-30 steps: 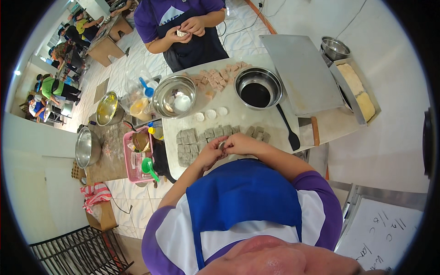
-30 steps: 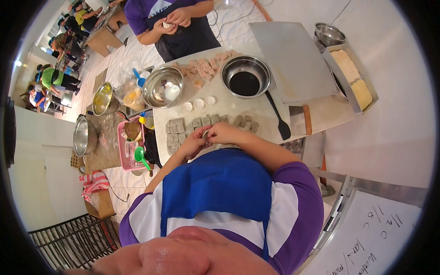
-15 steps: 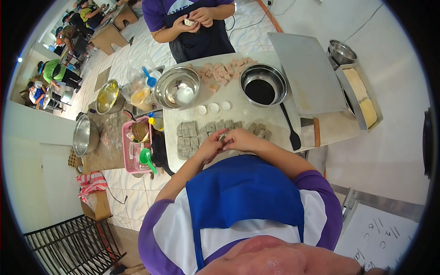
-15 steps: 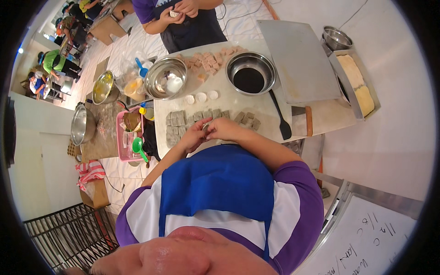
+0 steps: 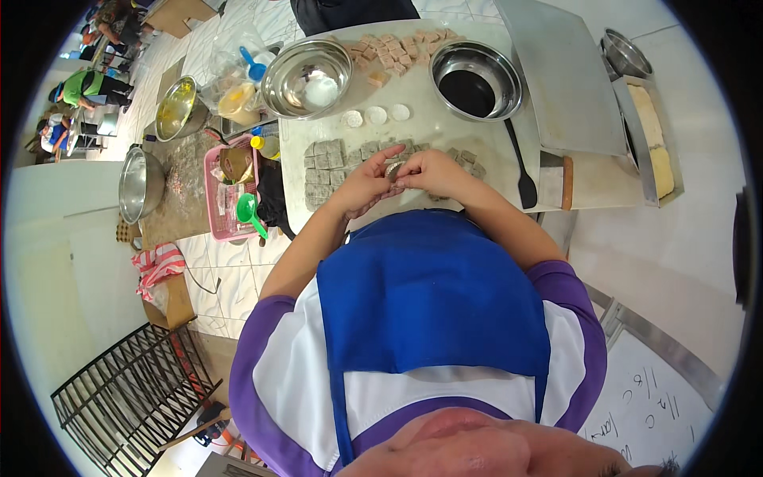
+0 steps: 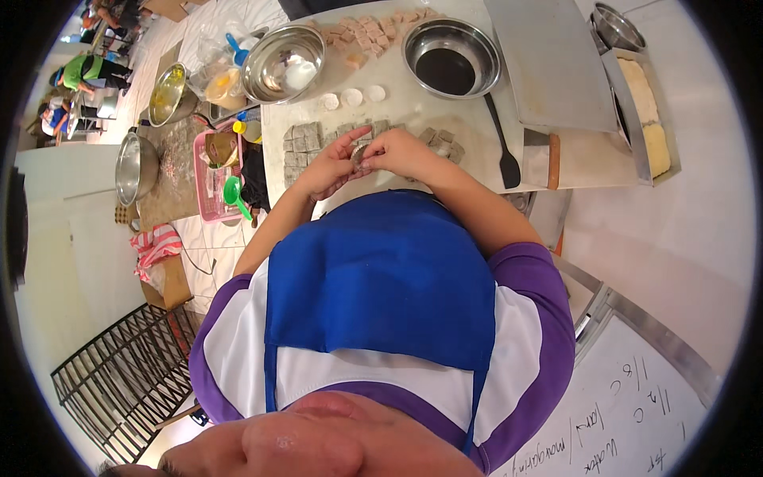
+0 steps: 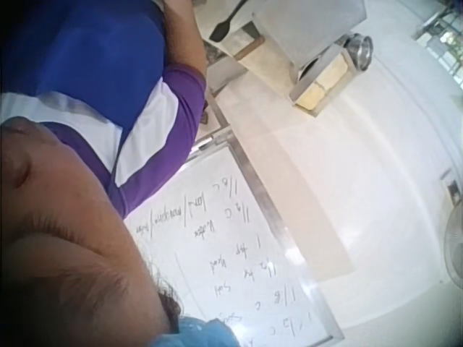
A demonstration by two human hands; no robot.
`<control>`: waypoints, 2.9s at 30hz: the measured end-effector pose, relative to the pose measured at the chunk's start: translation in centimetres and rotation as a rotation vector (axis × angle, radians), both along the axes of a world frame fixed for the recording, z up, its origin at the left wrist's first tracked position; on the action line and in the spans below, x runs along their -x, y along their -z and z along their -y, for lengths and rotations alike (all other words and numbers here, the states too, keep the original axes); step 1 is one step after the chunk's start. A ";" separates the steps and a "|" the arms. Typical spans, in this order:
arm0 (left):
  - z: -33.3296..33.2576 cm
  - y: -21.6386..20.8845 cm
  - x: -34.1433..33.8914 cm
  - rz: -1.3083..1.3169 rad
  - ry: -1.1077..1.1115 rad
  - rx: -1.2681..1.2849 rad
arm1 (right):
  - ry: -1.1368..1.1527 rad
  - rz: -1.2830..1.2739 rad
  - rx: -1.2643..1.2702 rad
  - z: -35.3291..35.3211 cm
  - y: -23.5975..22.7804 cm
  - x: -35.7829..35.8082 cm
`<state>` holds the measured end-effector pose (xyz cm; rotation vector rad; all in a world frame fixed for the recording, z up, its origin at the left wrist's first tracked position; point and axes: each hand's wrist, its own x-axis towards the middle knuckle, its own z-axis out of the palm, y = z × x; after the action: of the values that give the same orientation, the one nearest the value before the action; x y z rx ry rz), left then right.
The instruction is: The person places small gray food squares into white paper liners by hand while standing at a kitchen work table.
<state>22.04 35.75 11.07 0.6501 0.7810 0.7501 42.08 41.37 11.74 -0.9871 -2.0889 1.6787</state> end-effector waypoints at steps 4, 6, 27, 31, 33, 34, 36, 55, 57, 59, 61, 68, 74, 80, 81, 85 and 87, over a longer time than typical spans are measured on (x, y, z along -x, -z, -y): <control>-0.2 -0.7 0.0 -0.003 0.021 -0.004 | 0.007 0.018 0.021 -0.3 0.2 -0.1; -0.4 -0.9 -0.1 0.003 0.018 0.013 | 0.020 0.003 0.036 -0.4 0.6 -0.2; -0.1 -0.1 0.0 -0.036 -0.042 0.039 | 0.095 0.069 -0.165 0.1 -0.1 0.4; 0.0 0.0 -0.3 -0.012 -0.052 0.071 | 0.075 0.053 -0.347 0.4 0.3 0.5; 0.0 0.1 -0.4 -0.005 -0.071 0.105 | 0.031 0.077 -0.399 0.7 -0.4 0.6; 0.1 0.3 -0.4 -0.010 -0.084 0.121 | 0.007 0.088 -0.427 0.8 -1.0 0.7; 0.1 0.4 -0.3 -0.030 -0.085 0.131 | -0.043 0.127 -0.367 1.0 -1.7 0.8; 0.4 -0.1 -1.4 -0.286 0.057 -0.009 | 0.012 0.264 -0.341 0.7 0.6 0.6; 0.3 0.4 -1.3 -0.244 0.039 0.021 | 0.005 0.256 -0.383 1.2 -0.4 0.9; 0.1 0.7 -1.2 -0.182 0.034 0.049 | -0.001 0.231 -0.384 1.2 -0.7 1.0; 0.1 0.6 -1.0 -0.156 0.018 0.061 | -0.008 0.188 -0.345 1.1 -0.4 0.9; 0.0 0.6 -0.1 -0.003 -0.055 0.030 | 0.022 0.042 -0.252 0.8 -1.4 0.7; -0.3 0.5 0.1 -0.139 -0.034 0.014 | 0.042 0.001 -0.285 0.6 -1.3 0.4; 0.3 0.8 0.6 -0.132 -0.100 0.103 | 0.135 -0.021 -0.074 0.3 -3.1 -0.1; 0.3 0.7 0.5 -0.109 -0.113 0.110 | 0.146 -0.059 -0.027 0.2 -2.6 -0.3; 0.1 0.2 0.4 0.007 -0.150 0.156 | 0.251 -0.227 -0.010 0.4 -2.5 -0.2; -0.1 0.4 0.5 0.065 -0.152 0.154 | 0.189 -0.178 -0.492 -0.1 -3.6 -0.2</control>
<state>21.50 35.82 10.66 0.4289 0.8264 0.8361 42.24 41.49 15.33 -0.8093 -2.0664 1.0433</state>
